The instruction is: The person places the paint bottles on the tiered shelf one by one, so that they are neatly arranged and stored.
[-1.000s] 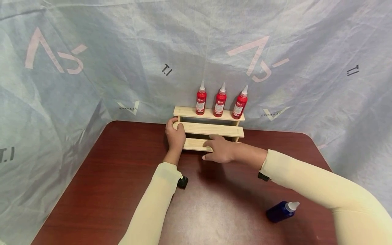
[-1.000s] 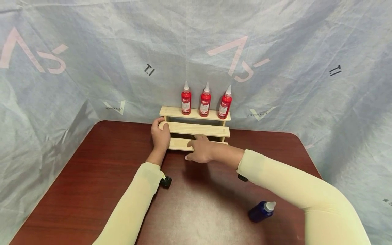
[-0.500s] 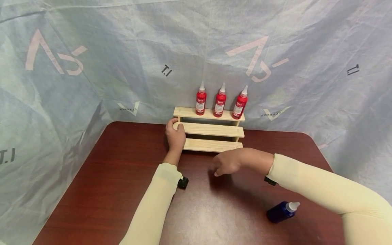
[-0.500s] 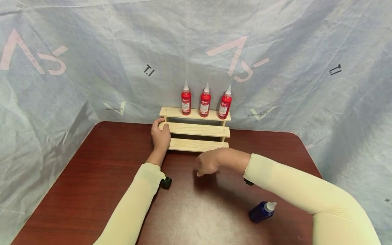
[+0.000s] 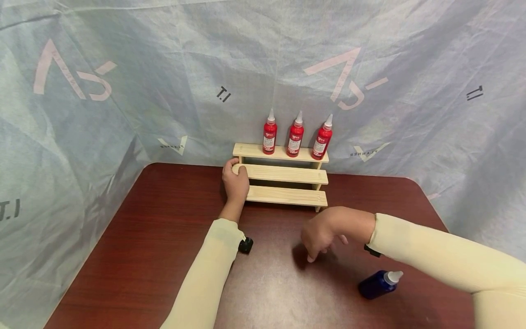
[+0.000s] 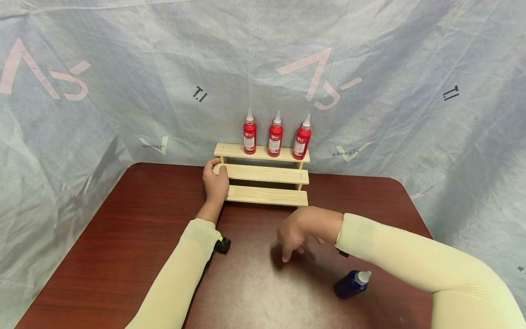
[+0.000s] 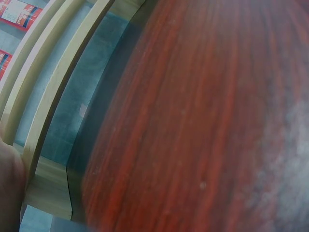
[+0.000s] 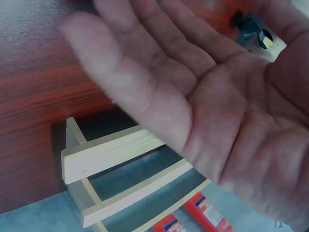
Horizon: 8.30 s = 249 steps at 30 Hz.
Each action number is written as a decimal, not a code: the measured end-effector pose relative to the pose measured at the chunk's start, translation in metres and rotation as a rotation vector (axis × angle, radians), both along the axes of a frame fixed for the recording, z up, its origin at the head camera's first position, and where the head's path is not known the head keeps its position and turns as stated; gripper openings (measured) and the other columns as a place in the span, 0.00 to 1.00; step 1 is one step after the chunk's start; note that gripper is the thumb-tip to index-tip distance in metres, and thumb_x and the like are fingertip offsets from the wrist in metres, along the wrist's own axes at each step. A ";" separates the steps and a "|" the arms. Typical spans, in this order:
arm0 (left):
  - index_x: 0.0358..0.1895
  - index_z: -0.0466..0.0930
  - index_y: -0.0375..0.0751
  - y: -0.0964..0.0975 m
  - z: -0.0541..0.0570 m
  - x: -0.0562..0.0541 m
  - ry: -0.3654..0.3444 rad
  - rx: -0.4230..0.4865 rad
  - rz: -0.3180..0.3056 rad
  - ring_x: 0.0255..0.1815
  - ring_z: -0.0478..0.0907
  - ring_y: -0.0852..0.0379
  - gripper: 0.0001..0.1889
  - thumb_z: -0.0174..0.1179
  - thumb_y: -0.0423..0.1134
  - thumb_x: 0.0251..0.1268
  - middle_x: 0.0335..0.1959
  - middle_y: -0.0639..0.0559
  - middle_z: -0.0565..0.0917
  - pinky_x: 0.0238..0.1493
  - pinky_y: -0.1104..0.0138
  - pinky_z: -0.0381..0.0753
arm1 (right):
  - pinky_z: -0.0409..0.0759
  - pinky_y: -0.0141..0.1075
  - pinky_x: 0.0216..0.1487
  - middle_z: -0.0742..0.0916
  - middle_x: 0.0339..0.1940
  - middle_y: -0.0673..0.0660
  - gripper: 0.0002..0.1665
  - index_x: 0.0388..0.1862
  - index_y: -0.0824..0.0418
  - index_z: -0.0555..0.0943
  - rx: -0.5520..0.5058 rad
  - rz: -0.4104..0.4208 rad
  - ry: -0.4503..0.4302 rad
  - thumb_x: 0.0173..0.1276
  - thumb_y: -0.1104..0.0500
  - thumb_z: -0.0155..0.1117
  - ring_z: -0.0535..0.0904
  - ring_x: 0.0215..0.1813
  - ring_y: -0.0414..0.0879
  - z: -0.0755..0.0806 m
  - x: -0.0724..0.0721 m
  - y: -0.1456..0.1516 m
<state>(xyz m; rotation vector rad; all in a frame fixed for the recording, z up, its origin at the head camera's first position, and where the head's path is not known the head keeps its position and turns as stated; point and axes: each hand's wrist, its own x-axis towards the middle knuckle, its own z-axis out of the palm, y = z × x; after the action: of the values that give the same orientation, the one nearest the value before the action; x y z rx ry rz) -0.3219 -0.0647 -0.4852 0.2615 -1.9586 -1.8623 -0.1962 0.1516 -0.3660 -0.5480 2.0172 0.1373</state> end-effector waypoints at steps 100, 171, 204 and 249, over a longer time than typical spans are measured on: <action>0.63 0.79 0.42 0.000 -0.001 -0.001 -0.003 -0.015 0.014 0.61 0.73 0.47 0.18 0.49 0.35 0.75 0.70 0.45 0.76 0.62 0.55 0.72 | 0.85 0.68 0.50 0.87 0.38 0.53 0.01 0.29 0.56 0.89 0.259 -0.045 -0.097 0.58 0.60 0.75 0.87 0.40 0.71 -0.009 0.027 0.054; 0.64 0.78 0.41 0.000 -0.001 0.000 -0.001 0.003 0.001 0.67 0.73 0.47 0.18 0.50 0.36 0.76 0.71 0.44 0.76 0.68 0.52 0.73 | 0.82 0.32 0.51 0.90 0.50 0.44 0.25 0.61 0.54 0.76 -1.565 -1.183 0.037 0.72 0.73 0.46 0.84 0.50 0.37 0.007 -0.040 0.048; 0.65 0.78 0.40 0.000 -0.001 0.000 -0.011 -0.008 0.006 0.67 0.73 0.47 0.19 0.50 0.36 0.77 0.71 0.44 0.75 0.68 0.52 0.73 | 0.89 0.44 0.53 0.81 0.38 0.50 0.15 0.53 0.55 0.68 -1.528 -1.417 -0.058 0.83 0.47 0.57 0.85 0.41 0.42 0.013 -0.049 0.009; 0.62 0.79 0.37 0.001 -0.001 -0.002 0.006 -0.022 0.027 0.70 0.74 0.45 0.18 0.51 0.34 0.74 0.68 0.41 0.78 0.71 0.50 0.73 | 0.84 0.43 0.53 0.82 0.48 0.50 0.34 0.77 0.63 0.63 -1.650 -1.028 0.072 0.72 0.68 0.48 0.84 0.45 0.45 0.012 -0.065 -0.052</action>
<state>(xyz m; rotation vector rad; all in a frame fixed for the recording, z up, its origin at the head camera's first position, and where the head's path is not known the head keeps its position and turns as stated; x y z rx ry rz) -0.3236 -0.0641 -0.4859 0.2747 -1.9608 -1.8220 -0.2614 0.0992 -0.3540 -0.3265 1.8206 -2.2303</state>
